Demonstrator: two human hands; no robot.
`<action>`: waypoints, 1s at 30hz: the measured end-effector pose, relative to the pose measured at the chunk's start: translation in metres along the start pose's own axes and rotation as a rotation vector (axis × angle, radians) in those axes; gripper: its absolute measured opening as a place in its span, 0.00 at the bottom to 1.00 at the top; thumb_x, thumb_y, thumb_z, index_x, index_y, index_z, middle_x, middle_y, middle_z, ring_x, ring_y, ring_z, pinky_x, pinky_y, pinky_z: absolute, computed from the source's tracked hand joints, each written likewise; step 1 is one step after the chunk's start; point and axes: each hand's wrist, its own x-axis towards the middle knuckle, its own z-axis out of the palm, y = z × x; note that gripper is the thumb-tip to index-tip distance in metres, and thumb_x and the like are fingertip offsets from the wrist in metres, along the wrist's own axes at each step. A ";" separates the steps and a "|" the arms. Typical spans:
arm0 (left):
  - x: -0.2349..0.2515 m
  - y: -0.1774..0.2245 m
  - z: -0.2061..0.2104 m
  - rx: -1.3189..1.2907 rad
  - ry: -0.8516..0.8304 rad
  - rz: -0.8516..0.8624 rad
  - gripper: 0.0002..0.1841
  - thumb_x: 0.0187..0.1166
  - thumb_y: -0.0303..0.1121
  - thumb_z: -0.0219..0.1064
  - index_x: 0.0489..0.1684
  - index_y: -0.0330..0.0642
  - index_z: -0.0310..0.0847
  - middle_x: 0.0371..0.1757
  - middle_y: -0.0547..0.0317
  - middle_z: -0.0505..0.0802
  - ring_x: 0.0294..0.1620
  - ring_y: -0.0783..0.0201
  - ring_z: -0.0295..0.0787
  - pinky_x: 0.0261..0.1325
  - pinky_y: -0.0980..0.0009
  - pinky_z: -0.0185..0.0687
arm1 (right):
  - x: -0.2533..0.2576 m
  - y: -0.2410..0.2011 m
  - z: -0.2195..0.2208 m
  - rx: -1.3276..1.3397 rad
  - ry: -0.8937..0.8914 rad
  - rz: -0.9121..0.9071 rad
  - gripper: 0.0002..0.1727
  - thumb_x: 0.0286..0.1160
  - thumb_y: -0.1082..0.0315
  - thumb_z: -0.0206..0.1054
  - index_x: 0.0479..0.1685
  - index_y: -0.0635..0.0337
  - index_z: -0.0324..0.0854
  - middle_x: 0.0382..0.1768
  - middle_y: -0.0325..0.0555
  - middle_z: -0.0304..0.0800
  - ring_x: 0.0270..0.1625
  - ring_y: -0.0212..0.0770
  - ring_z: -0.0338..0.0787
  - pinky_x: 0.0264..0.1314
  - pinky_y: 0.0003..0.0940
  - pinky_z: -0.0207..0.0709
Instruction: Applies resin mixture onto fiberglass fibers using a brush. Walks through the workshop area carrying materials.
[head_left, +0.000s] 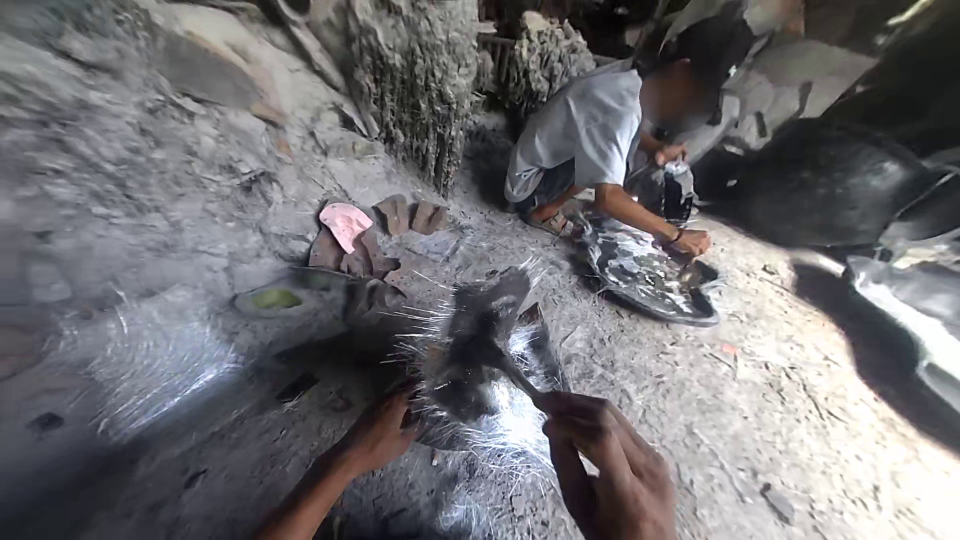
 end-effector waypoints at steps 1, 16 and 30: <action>0.001 0.000 -0.001 -0.002 0.000 0.003 0.32 0.83 0.44 0.65 0.81 0.31 0.69 0.81 0.39 0.78 0.86 0.51 0.69 0.90 0.57 0.56 | -0.002 0.000 -0.005 0.016 -0.009 -0.019 0.02 0.86 0.69 0.59 0.45 0.53 0.75 0.50 0.43 0.92 0.60 0.35 0.91 0.61 0.24 0.85; -0.001 -0.003 0.007 0.026 0.077 0.003 0.34 0.79 0.40 0.69 0.80 0.26 0.69 0.79 0.34 0.79 0.84 0.48 0.71 0.89 0.57 0.59 | -0.057 -0.011 0.016 0.189 0.376 0.331 0.03 0.87 0.66 0.58 0.46 0.49 0.77 0.58 0.34 0.91 0.66 0.28 0.88 0.68 0.26 0.84; 0.000 0.000 0.004 0.057 0.096 -0.053 0.39 0.74 0.41 0.73 0.80 0.22 0.66 0.79 0.29 0.77 0.84 0.44 0.70 0.88 0.57 0.60 | -0.063 -0.015 0.024 0.212 0.568 0.382 0.11 0.87 0.51 0.63 0.58 0.41 0.80 0.58 0.29 0.89 0.64 0.30 0.89 0.66 0.28 0.86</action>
